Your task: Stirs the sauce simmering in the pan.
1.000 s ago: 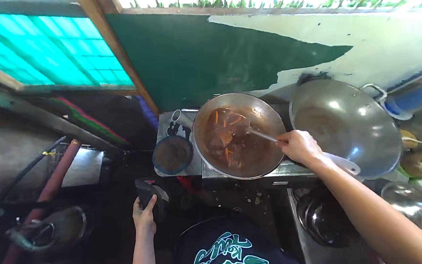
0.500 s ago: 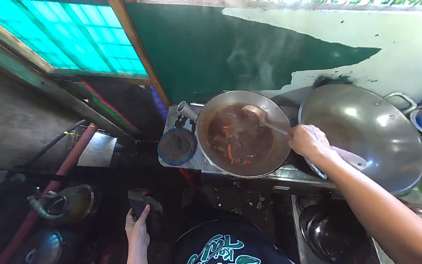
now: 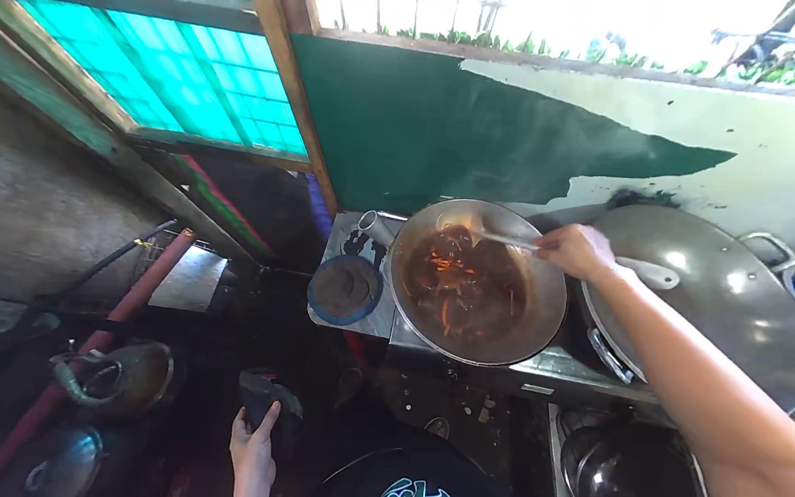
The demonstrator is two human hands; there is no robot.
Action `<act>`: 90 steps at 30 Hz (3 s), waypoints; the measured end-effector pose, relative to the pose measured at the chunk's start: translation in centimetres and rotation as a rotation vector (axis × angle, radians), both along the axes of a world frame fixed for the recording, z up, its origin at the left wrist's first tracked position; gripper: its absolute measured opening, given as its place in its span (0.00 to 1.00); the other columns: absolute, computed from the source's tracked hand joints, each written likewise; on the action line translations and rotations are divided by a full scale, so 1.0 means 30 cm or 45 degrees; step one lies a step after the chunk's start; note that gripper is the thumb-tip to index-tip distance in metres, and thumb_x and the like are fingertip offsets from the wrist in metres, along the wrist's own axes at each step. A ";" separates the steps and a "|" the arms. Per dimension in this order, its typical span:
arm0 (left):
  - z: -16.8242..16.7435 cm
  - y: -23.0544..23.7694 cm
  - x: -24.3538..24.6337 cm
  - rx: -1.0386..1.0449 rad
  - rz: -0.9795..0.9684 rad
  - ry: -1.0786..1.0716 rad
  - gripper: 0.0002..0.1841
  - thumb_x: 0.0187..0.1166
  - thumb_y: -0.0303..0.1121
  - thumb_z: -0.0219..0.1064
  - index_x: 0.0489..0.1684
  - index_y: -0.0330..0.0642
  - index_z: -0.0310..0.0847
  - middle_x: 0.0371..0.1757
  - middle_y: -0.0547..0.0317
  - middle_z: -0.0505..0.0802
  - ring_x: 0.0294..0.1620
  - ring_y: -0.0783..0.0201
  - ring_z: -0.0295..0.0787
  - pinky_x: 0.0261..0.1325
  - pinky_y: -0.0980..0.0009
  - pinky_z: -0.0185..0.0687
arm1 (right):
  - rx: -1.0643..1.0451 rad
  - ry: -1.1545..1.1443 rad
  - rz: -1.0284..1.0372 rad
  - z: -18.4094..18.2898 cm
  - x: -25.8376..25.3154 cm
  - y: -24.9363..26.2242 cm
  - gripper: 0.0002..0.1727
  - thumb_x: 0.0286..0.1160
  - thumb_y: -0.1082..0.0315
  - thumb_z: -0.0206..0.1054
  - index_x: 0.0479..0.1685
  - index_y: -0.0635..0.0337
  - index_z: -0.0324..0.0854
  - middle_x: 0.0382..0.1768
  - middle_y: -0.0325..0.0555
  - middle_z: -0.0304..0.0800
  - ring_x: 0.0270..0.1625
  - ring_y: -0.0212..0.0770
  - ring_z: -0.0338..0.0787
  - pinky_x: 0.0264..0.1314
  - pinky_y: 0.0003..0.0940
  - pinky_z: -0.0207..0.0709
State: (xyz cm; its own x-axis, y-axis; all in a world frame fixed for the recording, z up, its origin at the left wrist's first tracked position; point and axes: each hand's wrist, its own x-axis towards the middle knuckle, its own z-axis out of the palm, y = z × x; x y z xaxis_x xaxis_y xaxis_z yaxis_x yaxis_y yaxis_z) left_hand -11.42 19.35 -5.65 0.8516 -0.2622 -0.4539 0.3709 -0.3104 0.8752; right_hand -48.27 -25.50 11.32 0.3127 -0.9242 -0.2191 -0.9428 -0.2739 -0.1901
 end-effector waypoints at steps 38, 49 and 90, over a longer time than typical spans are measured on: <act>0.013 -0.241 0.114 -0.025 -0.369 0.007 0.36 0.76 0.26 0.73 0.84 0.32 0.60 0.78 0.37 0.76 0.73 0.54 0.77 0.75 0.58 0.74 | -0.893 0.085 0.771 -0.022 -0.233 0.555 0.14 0.67 0.81 0.66 0.43 0.58 0.94 0.34 0.56 0.90 0.35 0.61 0.87 0.33 0.53 0.73; 0.187 -0.515 0.193 -0.250 -0.618 -0.058 0.38 0.76 0.27 0.72 0.86 0.33 0.57 0.79 0.39 0.76 0.74 0.58 0.79 0.74 0.63 0.78 | -0.465 -0.088 -0.188 0.077 -0.145 0.573 0.15 0.83 0.61 0.68 0.59 0.55 0.93 0.45 0.65 0.95 0.46 0.71 0.93 0.44 0.75 0.77; 0.264 -0.774 0.473 -0.391 -1.003 0.014 0.35 0.78 0.25 0.70 0.85 0.31 0.57 0.76 0.41 0.77 0.70 0.63 0.81 0.71 0.67 0.79 | -0.099 0.150 -0.820 0.188 0.200 0.817 0.16 0.90 0.65 0.58 0.48 0.64 0.91 0.42 0.69 0.92 0.52 0.74 0.91 0.52 0.75 0.78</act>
State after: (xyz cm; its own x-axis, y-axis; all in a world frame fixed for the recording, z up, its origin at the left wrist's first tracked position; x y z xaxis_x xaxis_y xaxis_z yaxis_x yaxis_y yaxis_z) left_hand 2.78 -3.87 2.27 0.3640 -0.8905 -0.2730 0.1548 -0.2312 0.9605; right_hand -42.28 -0.97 16.96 -0.3302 -0.9330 -0.1431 -0.9360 0.3432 -0.0783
